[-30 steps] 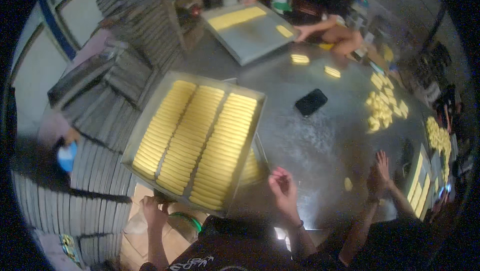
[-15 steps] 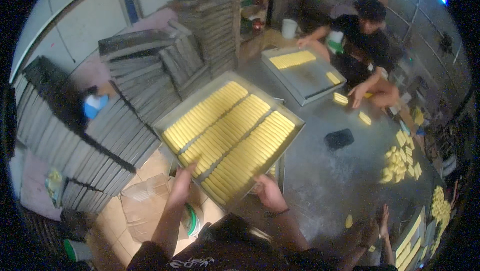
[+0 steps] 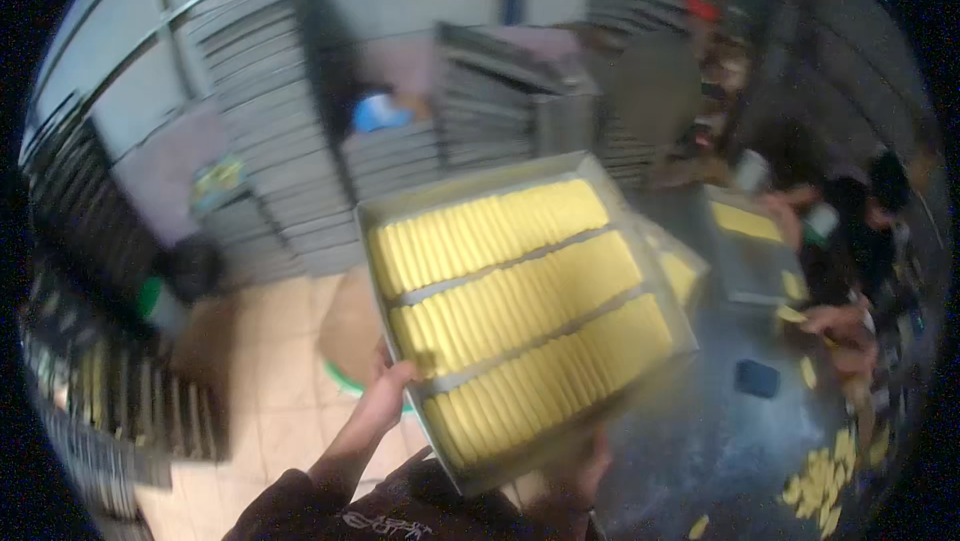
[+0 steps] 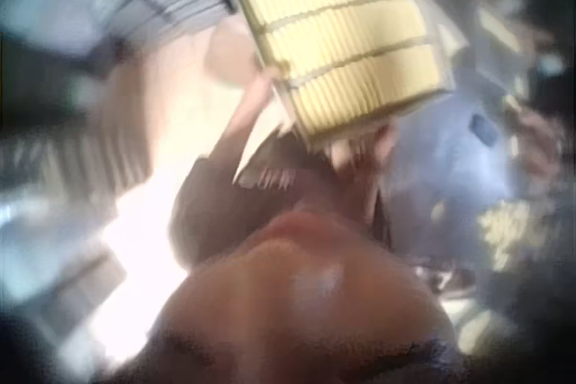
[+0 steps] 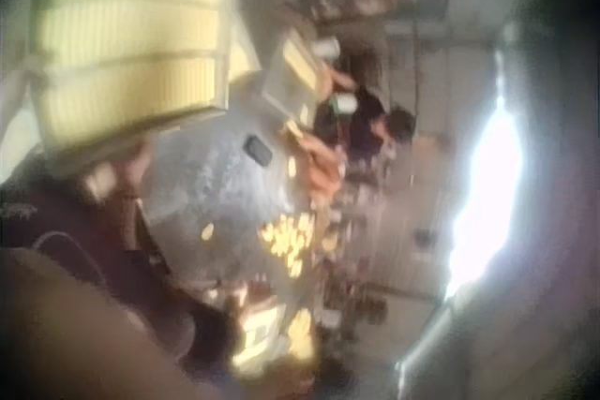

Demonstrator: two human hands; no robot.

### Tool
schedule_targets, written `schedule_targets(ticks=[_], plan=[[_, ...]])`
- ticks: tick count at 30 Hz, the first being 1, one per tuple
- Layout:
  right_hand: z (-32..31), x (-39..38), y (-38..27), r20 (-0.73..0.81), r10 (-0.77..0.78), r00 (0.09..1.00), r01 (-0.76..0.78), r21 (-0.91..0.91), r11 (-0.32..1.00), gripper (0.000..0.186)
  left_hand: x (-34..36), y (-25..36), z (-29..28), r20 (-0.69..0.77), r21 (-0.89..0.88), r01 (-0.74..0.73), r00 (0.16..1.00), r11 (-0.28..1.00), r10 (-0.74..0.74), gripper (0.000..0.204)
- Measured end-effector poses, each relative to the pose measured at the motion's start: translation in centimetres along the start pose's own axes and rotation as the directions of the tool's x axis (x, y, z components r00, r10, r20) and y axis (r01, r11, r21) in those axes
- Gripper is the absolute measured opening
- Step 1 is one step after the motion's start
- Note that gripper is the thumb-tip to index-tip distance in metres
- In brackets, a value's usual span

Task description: The person slides filled baking trays into a rack, retrieves an empty tray, and carries it to a table. The person then shapes dough pieces into logs by hand and arranges them in the tray.

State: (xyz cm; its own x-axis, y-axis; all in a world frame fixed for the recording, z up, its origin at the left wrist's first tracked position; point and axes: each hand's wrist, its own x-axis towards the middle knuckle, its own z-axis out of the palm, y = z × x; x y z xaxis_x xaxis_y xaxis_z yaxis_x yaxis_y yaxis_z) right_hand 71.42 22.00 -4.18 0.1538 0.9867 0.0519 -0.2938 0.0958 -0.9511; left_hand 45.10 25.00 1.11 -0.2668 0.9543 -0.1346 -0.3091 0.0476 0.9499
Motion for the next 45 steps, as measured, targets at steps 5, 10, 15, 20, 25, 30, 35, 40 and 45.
schedule_targets(ticks=[5,10,15,20,25,30,35,40,45], plan=[[7.7,-7.5,5.4,0.113,-0.006,0.994,-0.035,0.357,0.933,0.045,-11.0,2.4,-11.9,-0.299,-0.005,-0.182,0.939,0.983,0.172,0.075],[14.4,-13.5,9.6,0.462,0.154,0.873,-0.336,0.344,0.877,0.045,-21.2,5.6,-23.2,-0.539,-0.016,-0.145,0.835,0.989,0.113,0.066],[26.6,-21.7,12.2,0.672,0.074,0.737,0.116,-0.233,0.966,0.044,-29.7,4.5,-36.6,-0.776,-0.014,-0.223,0.617,0.975,0.13,0.056],[42.7,-32.6,15.0,0.697,0.548,0.462,-0.679,-0.119,0.724,0.036,-38.1,3.9,-51.8,-0.901,-0.046,-0.309,0.424,0.95,0.094,0.056],[56.1,-41.0,26.4,0.899,0.385,0.21,-0.368,-0.293,0.883,0.026,-44.4,4.6,-65.8,-0.985,-0.064,-0.395,0.175,0.917,0.006,0.044],[67.8,-51.1,24.0,0.773,0.625,-0.105,-0.793,-0.445,0.417,0.05,-49.4,5.0,-74.3,-0.995,-0.074,-0.462,-0.029,0.884,-0.099,0.034],[78.5,-56.2,25.9,0.769,0.61,-0.193,-0.722,-0.532,0.443,0.054,-51.4,7.5,-83.0,-0.994,-0.039,-0.532,-0.068,0.846,-0.088,0.038],[91.6,-58.5,31.5,0.849,0.492,-0.192,-0.723,-0.462,0.515,0.055,-50.0,12.3,-94.4,-0.996,0.057,-0.591,-0.091,0.804,0.004,0.045],[103.3,-59.9,35.5,0.899,0.394,-0.192,-0.701,-0.407,0.586,0.055,-46.8,14.8,-106.2,-0.99,0.111,-0.649,-0.005,0.753,0.141,0.046]])
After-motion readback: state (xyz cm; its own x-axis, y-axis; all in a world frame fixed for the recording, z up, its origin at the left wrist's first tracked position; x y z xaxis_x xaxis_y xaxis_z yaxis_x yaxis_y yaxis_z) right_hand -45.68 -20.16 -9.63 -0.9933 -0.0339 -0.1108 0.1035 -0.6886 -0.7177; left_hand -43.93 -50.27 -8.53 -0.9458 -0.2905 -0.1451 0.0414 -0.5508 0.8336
